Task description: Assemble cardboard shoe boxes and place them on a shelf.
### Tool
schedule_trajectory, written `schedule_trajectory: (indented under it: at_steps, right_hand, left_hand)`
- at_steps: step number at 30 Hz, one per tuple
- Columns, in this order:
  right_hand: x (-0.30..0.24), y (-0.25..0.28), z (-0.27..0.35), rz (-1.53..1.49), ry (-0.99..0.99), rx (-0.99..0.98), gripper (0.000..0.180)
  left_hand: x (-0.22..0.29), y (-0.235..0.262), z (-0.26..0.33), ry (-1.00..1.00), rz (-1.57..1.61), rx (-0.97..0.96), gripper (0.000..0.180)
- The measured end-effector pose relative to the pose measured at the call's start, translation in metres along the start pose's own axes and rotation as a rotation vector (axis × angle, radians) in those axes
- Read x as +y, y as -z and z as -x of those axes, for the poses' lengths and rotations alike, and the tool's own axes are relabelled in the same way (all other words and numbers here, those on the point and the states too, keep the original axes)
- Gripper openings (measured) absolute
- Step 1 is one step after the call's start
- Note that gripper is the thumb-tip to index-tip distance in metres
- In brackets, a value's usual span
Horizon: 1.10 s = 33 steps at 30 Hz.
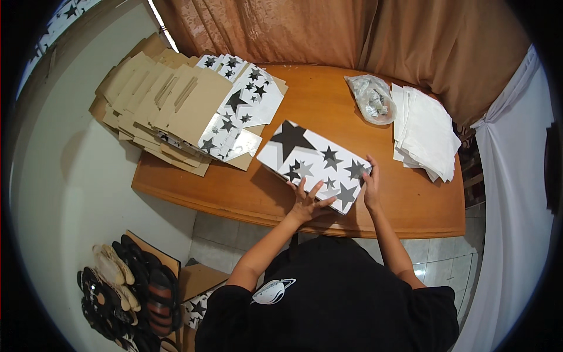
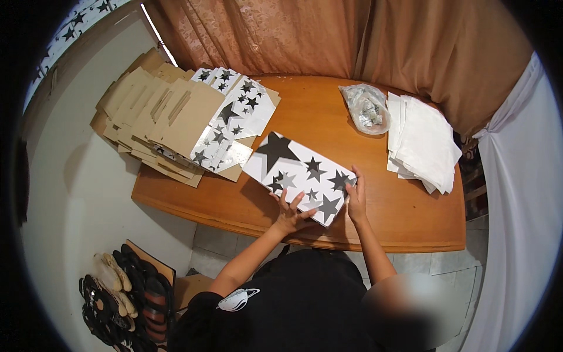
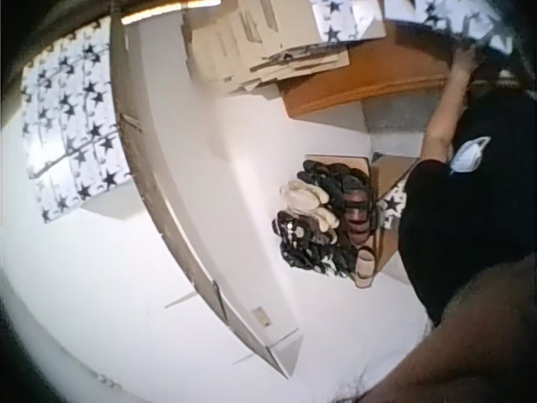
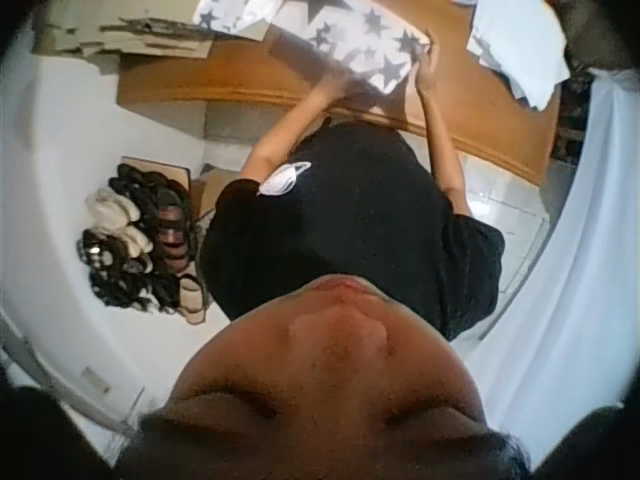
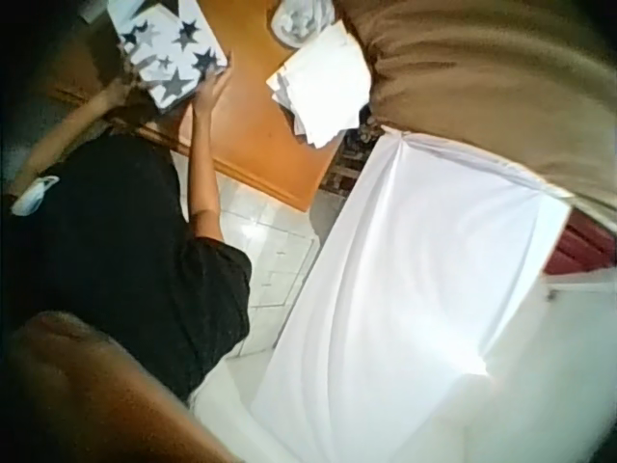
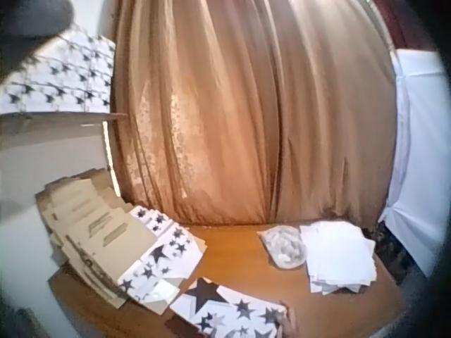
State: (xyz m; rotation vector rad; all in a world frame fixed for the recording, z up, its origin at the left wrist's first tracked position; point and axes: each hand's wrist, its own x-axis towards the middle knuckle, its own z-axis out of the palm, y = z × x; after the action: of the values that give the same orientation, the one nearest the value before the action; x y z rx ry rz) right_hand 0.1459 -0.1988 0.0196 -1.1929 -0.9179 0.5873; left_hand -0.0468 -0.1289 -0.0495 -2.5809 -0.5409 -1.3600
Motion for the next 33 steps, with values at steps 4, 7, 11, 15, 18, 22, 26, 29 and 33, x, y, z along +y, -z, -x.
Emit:
schedule_trajectory:
  at_steps: [4,7,11,15,18,22,26,29,33]
  right_hand:
    - [-0.048,0.008,-0.03,0.229,0.268,-0.168,0.055]
    - [-0.086,0.011,-0.053,0.291,0.44,-0.286,0.059]
    - [-0.121,0.001,-0.082,0.474,0.76,-0.362,0.075]
    - [-0.145,-0.017,-0.105,0.513,1.108,-0.38,0.089]
    - [-0.156,-0.049,-0.113,0.496,1.317,-0.419,0.086]
    - [-0.166,-0.085,-0.125,0.537,1.466,-0.337,0.079]
    - [-0.188,-0.129,-0.13,0.4,1.585,-0.27,0.07]
    - [-0.211,-0.168,-0.134,0.286,1.679,-0.178,0.064]
    - [-0.246,-0.224,-0.135,0.098,1.769,-0.08,0.062]
  left_hand:
    - [-0.014,0.023,-0.051,-0.023,0.055,0.126,0.051]
    - [-0.027,0.065,-0.099,-0.129,0.042,0.102,0.059]
    - [-0.056,0.117,-0.142,-0.253,-0.122,0.052,0.063]
    - [-0.056,0.167,-0.171,-0.245,-0.177,0.021,0.069]
    - [-0.051,0.197,-0.171,-0.211,-0.271,0.043,0.072]
    - [-0.046,0.232,-0.181,-0.185,-0.347,0.009,0.075]
    - [-0.05,0.28,-0.192,-0.219,-0.469,-0.011,0.081]
    - [-0.057,0.317,-0.199,-0.203,-0.526,-0.028,0.082]
    - [-0.059,0.369,-0.209,-0.208,-0.75,-0.011,0.085]
